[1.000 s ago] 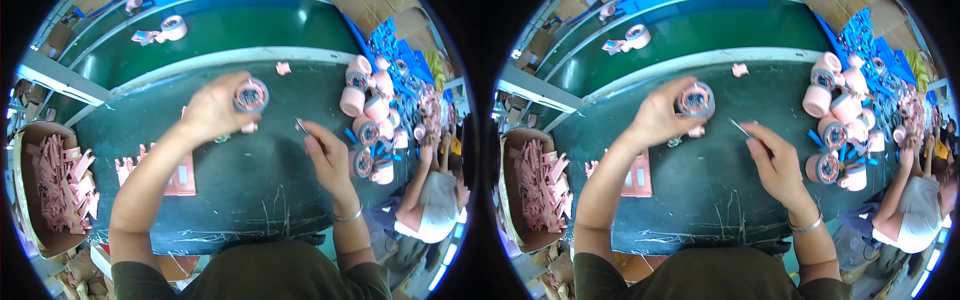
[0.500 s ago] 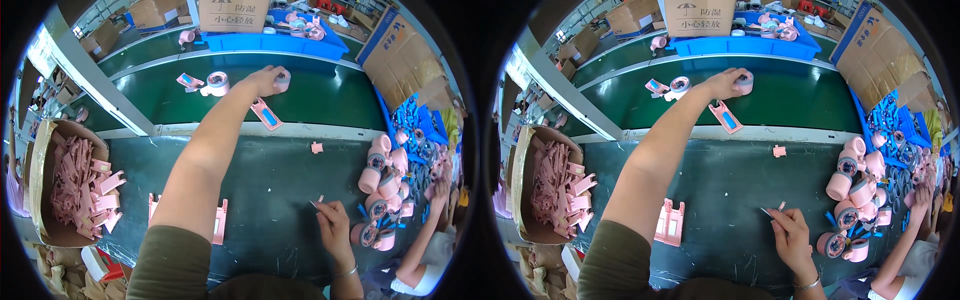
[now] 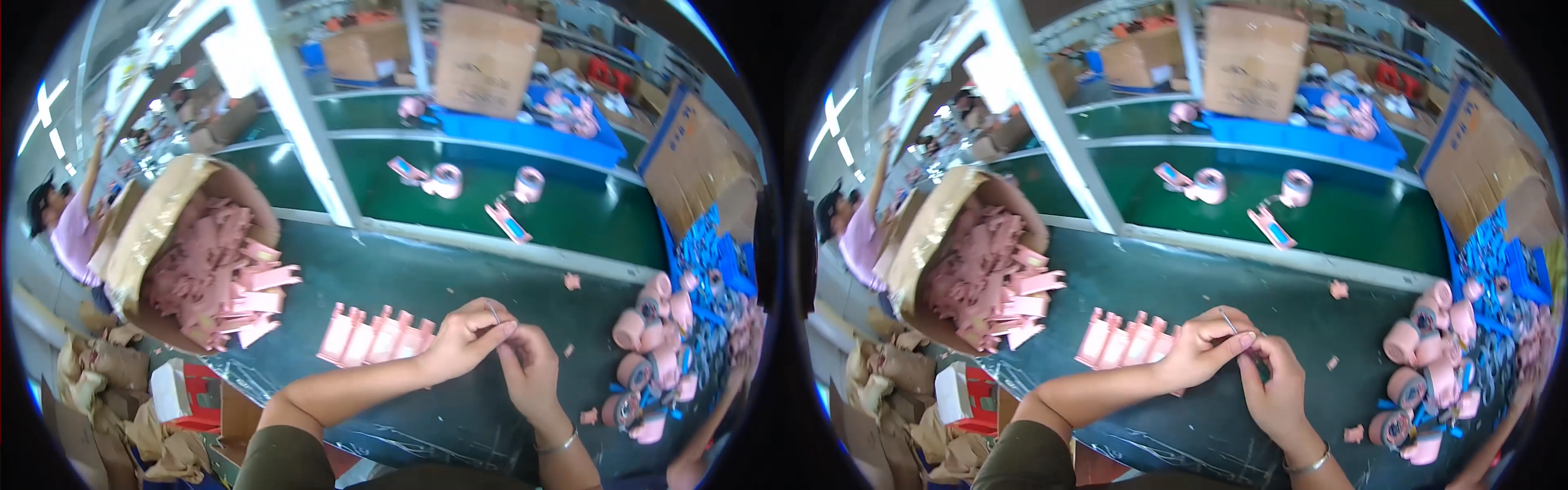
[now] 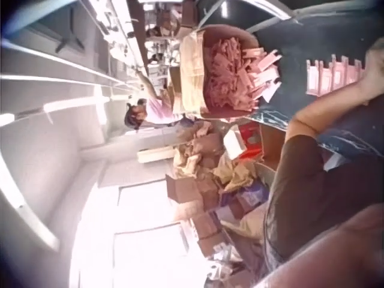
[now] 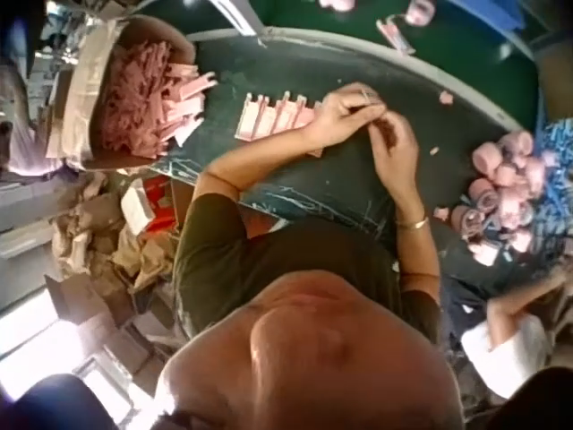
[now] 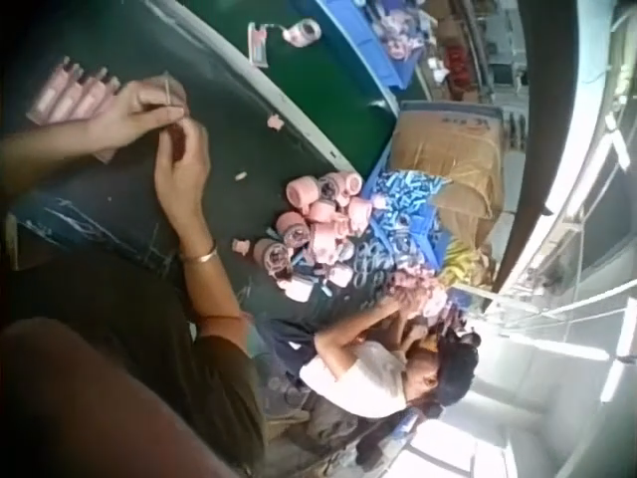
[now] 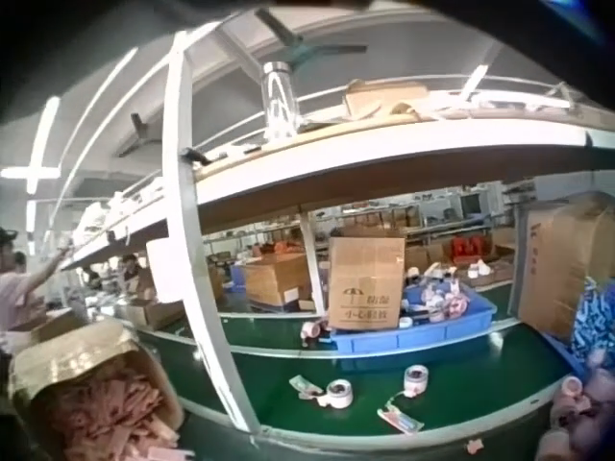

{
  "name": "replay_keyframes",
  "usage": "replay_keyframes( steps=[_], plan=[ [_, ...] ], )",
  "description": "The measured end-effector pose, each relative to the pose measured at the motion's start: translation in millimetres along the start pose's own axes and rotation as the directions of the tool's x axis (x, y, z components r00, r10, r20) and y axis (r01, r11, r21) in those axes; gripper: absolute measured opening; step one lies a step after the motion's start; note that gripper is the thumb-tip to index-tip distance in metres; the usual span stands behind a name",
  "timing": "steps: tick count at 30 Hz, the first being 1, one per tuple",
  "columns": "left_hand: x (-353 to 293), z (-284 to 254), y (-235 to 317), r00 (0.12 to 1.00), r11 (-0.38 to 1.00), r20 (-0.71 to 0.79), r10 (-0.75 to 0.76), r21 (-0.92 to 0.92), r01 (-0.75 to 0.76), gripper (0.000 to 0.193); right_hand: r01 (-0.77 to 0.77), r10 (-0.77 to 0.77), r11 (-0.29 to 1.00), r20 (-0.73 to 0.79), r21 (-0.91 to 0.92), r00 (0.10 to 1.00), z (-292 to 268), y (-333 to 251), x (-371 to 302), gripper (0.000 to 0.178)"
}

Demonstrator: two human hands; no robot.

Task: The person assembles small pink electronic devices by hand, organizing pink housings, circuit boards, batteries, and plastic frames, then applying adhesive strips to the components.

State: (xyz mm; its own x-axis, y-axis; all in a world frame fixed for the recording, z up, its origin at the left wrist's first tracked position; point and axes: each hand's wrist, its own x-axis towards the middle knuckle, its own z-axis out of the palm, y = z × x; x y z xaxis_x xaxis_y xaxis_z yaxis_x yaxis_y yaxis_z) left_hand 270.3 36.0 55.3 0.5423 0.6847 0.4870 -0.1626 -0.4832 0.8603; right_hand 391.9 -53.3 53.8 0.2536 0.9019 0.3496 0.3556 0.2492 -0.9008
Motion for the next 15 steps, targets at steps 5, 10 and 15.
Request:
replay_keyframes(
  steps=[5, 10, 15],
  plan=[
    [38, -142, 88, 0.835, 0.917, -0.466, 0.291, 0.385, -0.105, 0.031, 0.118, -0.099, 0.979, 0.117, -0.169, 0.988, -12, -26, -4, 0.036],
    [129, -315, 198, 0.268, 0.587, -0.543, 0.796, 0.801, -0.12, 0.025, 0.065, -0.014, 0.961, 0.19, -0.267, 0.982, -45, -22, -40, 0.026],
    [215, -385, 209, 0.689, 0.573, -0.551, 0.471, 0.785, 0.237, 0.03, -0.044, 0.098, 0.958, 0.177, -0.283, 0.979, -57, -22, -70, 0.021]
  ],
)
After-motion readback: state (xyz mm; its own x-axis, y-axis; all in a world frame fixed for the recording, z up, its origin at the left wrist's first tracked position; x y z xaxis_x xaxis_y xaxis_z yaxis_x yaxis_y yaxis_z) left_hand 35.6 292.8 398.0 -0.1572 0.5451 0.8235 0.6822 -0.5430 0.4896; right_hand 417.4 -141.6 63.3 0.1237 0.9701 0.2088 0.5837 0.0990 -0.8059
